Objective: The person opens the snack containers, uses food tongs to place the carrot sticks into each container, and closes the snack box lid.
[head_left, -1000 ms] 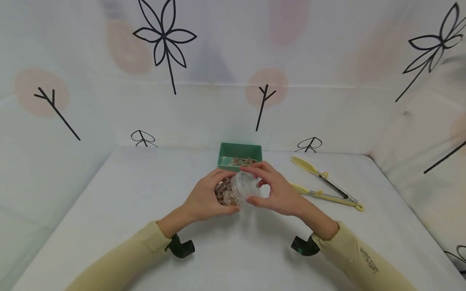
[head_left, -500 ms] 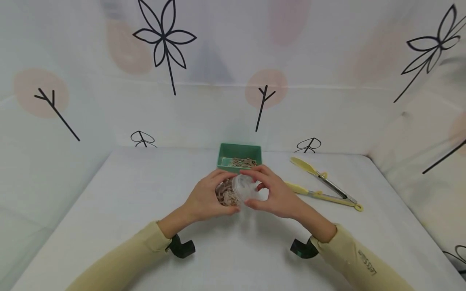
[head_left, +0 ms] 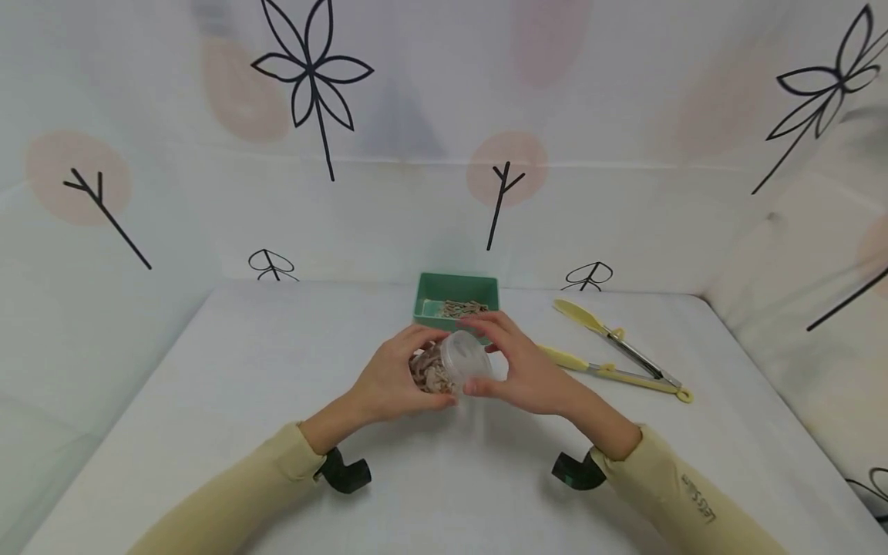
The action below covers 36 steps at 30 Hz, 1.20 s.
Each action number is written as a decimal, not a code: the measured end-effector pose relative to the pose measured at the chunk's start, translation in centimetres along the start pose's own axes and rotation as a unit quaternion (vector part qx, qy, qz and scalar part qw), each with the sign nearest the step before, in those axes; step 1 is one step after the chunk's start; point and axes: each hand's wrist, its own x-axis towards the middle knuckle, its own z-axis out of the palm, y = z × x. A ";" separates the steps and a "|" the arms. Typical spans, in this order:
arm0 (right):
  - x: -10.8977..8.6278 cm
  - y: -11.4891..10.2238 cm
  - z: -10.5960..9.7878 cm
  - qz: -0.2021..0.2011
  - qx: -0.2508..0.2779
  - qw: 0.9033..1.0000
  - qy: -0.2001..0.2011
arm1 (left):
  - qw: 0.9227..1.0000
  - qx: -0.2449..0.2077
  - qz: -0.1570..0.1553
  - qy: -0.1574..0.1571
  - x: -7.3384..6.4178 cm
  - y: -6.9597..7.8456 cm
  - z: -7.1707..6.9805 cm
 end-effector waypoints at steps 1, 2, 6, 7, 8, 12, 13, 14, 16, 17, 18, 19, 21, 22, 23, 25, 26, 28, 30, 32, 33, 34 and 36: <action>0.0 0.1 -0.1 -0.027 0.018 0.999 -0.009 | 1.000 -0.008 -0.002 -0.004 0.0 0.0 -0.1; 0.0 0.2 -0.3 -0.049 0.035 0.998 -0.016 | 1.000 -0.016 -0.006 -0.008 -0.1 0.0 -0.2; 0.2 0.4 -0.4 -0.090 0.049 0.994 -0.023 | 0.999 -0.037 -0.015 -0.018 -0.1 0.1 -0.4; 0.2 0.4 -0.4 -0.082 0.039 0.996 -0.017 | 0.999 -0.040 -0.018 -0.018 -0.1 0.2 -0.5; 0.3 0.3 -0.3 -0.069 0.028 0.997 -0.008 | 0.999 -0.040 -0.020 -0.017 -0.1 0.2 -0.4; 0.5 -0.1 0.3 0.006 -0.030 0.999 0.024 | 0.999 -0.026 -0.023 -0.013 0.0 0.4 -0.3; 0.5 -0.2 0.4 0.022 -0.041 0.999 0.026 | 0.999 -0.023 -0.024 -0.012 0.0 0.4 -0.3; 0.5 -0.2 0.4 0.032 -0.046 0.998 0.025 | 0.999 -0.021 -0.022 -0.012 0.0 0.4 -0.3; 0.4 -0.2 0.3 0.034 -0.033 0.999 0.014 | 0.999 -0.023 -0.021 -0.014 0.0 0.4 -0.3; 0.3 -0.2 0.2 0.026 -0.016 1.000 0.006 | 0.999 -0.025 -0.021 -0.015 -0.1 0.4 -0.3; 0.2 -0.1 0.0 0.012 0.007 1.000 -0.004 | 0.999 -0.029 -0.021 -0.016 -0.1 0.3 -0.4; 0.2 0.0 -0.1 -0.006 0.034 0.999 -0.016 | 0.999 -0.032 -0.020 -0.018 -0.1 0.2 -0.4; 0.1 0.3 -0.5 -0.049 0.074 0.995 -0.044 | 0.999 -0.033 -0.020 -0.021 -0.1 0.1 -0.5; 0.1 0.4 -0.6 -0.068 0.087 0.992 -0.054 | 0.999 -0.035 -0.018 -0.022 -0.1 0.1 -0.5; 0.1 0.6 -0.7 -0.086 0.092 0.990 -0.063 | 0.999 -0.034 -0.018 -0.023 -0.2 0.1 -0.6; 0.1 0.7 -0.7 -0.109 0.086 0.988 -0.067 | 0.999 -0.036 -0.017 -0.025 -0.2 0.0 -0.5; 0.2 0.8 -0.6 -0.112 0.075 0.989 -0.062 | 0.999 -0.036 -0.018 -0.025 -0.2 0.0 -0.5; 0.3 0.8 -0.3 -0.100 0.050 0.993 -0.041 | 0.999 -0.035 -0.021 -0.024 -0.2 0.0 -0.4; 0.3 0.7 0.0 -0.071 0.019 0.997 -0.015 | 0.999 -0.030 -0.025 -0.021 -0.2 0.0 -0.3; 0.4 0.5 0.2 -0.036 -0.012 0.999 0.004 | 0.999 -0.023 -0.029 -0.020 -0.2 0.1 -0.2; 0.4 0.4 0.3 -0.023 -0.025 0.999 0.009 | 0.999 -0.020 -0.029 -0.020 -0.1 0.1 -0.2; 0.4 0.4 0.3 -0.013 -0.033 0.999 0.010 | 0.999 -0.018 -0.030 -0.021 -0.1 0.1 -0.2; 0.3 0.4 0.2 -0.008 -0.025 1.000 0.004 | 0.999 -0.019 -0.029 -0.024 0.0 0.2 -0.2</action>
